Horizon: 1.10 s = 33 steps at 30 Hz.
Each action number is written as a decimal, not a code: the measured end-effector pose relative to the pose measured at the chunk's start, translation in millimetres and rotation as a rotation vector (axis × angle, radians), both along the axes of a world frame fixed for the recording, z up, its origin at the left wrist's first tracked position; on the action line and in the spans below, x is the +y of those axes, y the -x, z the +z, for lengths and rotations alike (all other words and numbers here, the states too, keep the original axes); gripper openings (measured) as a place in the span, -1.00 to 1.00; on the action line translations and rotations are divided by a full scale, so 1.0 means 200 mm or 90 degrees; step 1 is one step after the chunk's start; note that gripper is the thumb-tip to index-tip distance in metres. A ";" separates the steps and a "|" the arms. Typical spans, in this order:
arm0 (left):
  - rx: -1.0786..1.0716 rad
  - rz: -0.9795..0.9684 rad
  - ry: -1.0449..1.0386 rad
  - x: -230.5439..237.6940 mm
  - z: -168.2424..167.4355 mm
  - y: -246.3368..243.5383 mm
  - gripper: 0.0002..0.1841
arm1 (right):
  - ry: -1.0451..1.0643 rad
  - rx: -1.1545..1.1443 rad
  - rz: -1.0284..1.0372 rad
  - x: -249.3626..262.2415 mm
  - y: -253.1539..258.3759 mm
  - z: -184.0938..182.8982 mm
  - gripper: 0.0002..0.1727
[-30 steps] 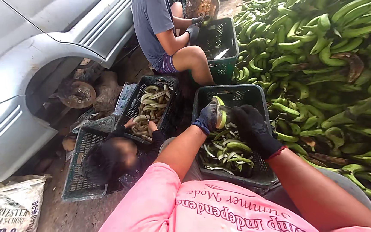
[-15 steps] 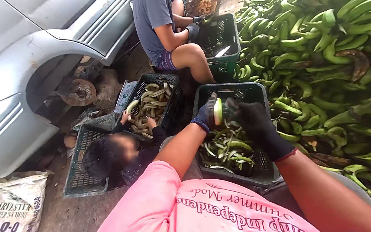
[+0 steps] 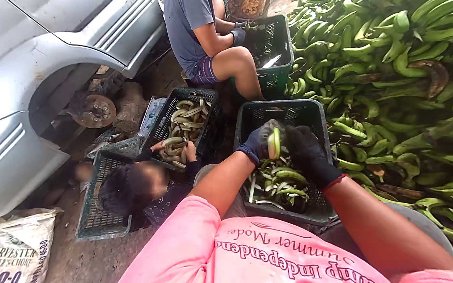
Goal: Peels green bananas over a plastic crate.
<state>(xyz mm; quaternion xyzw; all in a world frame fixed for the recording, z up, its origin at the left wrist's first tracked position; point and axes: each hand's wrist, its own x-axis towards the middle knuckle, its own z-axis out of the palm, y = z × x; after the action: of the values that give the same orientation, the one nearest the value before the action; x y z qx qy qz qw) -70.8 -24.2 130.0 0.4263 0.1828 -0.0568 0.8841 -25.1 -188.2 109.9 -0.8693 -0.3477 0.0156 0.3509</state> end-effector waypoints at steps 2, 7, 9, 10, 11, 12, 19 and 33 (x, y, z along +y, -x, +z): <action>0.044 -0.002 -0.109 -0.02 -0.01 0.02 -0.61 | 0.032 0.108 -0.033 0.01 -0.03 0.02 -0.59; 0.075 -0.067 -0.290 -0.03 0.07 0.06 -0.43 | 0.066 0.263 -0.112 -0.03 -0.15 -0.05 -0.60; 0.071 -0.020 -0.141 0.00 0.04 0.03 -0.39 | 0.020 0.225 -0.094 -0.06 -0.17 -0.01 -0.56; 0.051 -0.004 -0.079 0.04 0.03 0.02 -0.34 | -0.014 0.184 -0.062 -0.07 -0.16 0.02 -0.56; 0.019 0.008 -0.037 0.07 0.02 0.00 -0.30 | -0.048 0.128 -0.018 -0.08 -0.14 0.04 -0.56; -0.012 0.018 -0.007 0.10 0.02 -0.01 -0.30 | -0.090 0.055 0.035 -0.09 -0.11 0.04 -0.54; 0.037 0.076 0.073 0.07 0.05 -0.02 -0.54 | -0.136 -0.116 0.184 -0.07 0.02 0.01 -0.54; -0.135 0.311 0.025 0.44 0.10 0.04 -0.52 | 0.145 0.296 -0.045 -0.16 -0.17 -0.03 -0.59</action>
<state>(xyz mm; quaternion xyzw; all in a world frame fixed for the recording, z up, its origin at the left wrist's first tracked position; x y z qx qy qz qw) -78.9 63.1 149.2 0.3555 0.1856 0.2000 0.8940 9.6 -219.6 103.1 -0.8879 -0.2232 0.2413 0.3217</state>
